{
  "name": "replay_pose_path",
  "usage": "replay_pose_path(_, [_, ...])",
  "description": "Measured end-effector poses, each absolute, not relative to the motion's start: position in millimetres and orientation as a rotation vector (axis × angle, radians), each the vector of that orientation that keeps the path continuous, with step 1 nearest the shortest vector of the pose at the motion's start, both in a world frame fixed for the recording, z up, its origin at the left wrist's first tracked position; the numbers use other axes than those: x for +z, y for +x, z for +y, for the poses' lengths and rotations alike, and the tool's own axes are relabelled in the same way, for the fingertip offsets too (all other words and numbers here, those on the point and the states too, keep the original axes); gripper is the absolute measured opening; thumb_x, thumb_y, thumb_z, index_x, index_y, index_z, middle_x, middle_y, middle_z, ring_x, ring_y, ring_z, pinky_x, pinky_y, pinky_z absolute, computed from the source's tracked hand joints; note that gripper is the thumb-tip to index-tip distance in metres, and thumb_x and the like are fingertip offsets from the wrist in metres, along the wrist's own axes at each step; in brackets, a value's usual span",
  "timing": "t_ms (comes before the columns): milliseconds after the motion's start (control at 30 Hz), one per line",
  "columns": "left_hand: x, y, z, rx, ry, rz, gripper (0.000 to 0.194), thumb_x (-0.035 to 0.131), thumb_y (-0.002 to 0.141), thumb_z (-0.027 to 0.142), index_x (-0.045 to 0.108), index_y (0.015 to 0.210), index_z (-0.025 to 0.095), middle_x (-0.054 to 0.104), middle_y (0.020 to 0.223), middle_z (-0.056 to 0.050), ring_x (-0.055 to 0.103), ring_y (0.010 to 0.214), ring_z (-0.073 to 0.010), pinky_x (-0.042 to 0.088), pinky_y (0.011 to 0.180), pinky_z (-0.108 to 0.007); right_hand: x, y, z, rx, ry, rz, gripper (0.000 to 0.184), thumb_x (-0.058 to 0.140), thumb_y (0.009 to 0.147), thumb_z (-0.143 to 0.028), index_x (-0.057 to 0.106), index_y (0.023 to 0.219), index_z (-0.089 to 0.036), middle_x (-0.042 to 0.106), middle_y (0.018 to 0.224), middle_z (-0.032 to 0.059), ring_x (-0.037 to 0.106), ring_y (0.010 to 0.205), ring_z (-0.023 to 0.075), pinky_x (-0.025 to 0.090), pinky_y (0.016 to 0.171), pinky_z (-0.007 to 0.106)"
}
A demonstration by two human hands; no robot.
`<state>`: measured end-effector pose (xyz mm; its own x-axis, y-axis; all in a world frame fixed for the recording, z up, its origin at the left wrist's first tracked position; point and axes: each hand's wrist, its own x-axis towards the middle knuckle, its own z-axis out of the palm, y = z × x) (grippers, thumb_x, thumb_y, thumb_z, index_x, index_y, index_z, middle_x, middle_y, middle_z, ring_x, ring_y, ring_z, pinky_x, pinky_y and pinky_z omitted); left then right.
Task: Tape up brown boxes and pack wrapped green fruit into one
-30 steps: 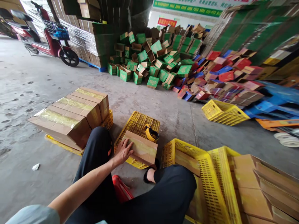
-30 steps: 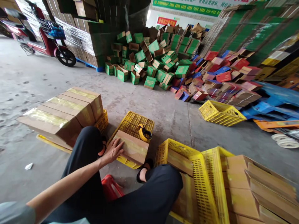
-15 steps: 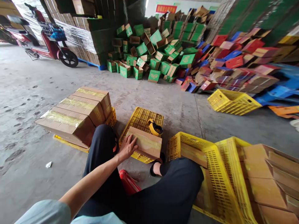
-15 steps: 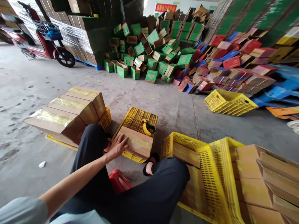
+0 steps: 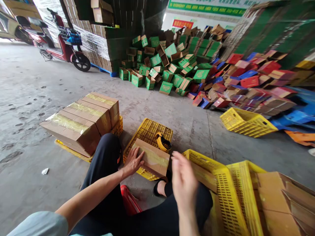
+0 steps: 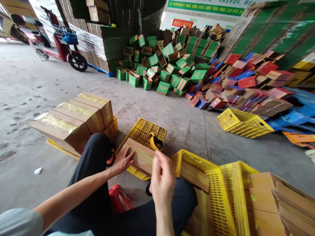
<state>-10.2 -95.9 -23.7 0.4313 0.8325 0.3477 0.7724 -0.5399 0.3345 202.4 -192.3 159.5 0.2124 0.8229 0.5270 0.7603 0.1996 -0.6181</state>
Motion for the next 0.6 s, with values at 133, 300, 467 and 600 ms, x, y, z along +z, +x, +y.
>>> replay_pose_path(133, [-23, -10, -99, 0.745, 2.52, 1.414, 0.052, 0.048, 0.106, 0.046, 0.051, 0.154, 0.026, 0.039, 0.163, -0.015, 0.036, 0.15, -0.0347, 0.032, 0.122, -0.056, 77, 176, -166, 0.189, -1.723, -1.882, 0.05, 0.033, 0.107, -0.037, 0.078, 0.113, -0.016, 0.072, 0.12, 0.0187, 0.069, 0.111, 0.0275, 0.057, 0.098, 0.041])
replay_pose_path(300, [-16, -10, -95, 0.766, 2.477, 1.363, 0.046, 0.044, 0.107, 0.041, 0.057, 0.149, 0.026, 0.048, 0.153, -0.014, 0.041, 0.144, -0.0326, 0.036, 0.121, -0.054, 21, 164, -156, 0.118, -1.904, -1.991, 0.045, 0.033, 0.107, -0.028, 0.071, 0.128, -0.017, 0.069, 0.127, 0.0154, 0.065, 0.113, 0.0282, 0.051, 0.101, 0.043])
replay_pose_path(467, [-14, -9, -94, 0.758, 2.456, 1.295, 0.045, 0.042, 0.108, 0.039, 0.06, 0.145, 0.022, 0.055, 0.141, -0.014, 0.051, 0.128, -0.0303, 0.044, 0.113, -0.052, 19, 161, -152, 0.037, -2.009, -1.965, 0.05, 0.029, 0.11, -0.037, 0.063, 0.139, -0.015, 0.062, 0.142, 0.0183, 0.06, 0.124, 0.0319, 0.048, 0.102, 0.046])
replay_pose_path(600, [-16, -7, -94, 0.724, 2.499, 1.301, 0.046, 0.042, 0.108, 0.041, 0.059, 0.146, 0.021, 0.055, 0.144, -0.015, 0.051, 0.13, -0.0313, 0.044, 0.112, -0.051, 17, 154, -147, 0.033, -2.1, -1.98, 0.053, 0.027, 0.11, -0.04, 0.055, 0.151, -0.019, 0.052, 0.156, 0.0177, 0.05, 0.139, 0.035, 0.033, 0.116, 0.062])
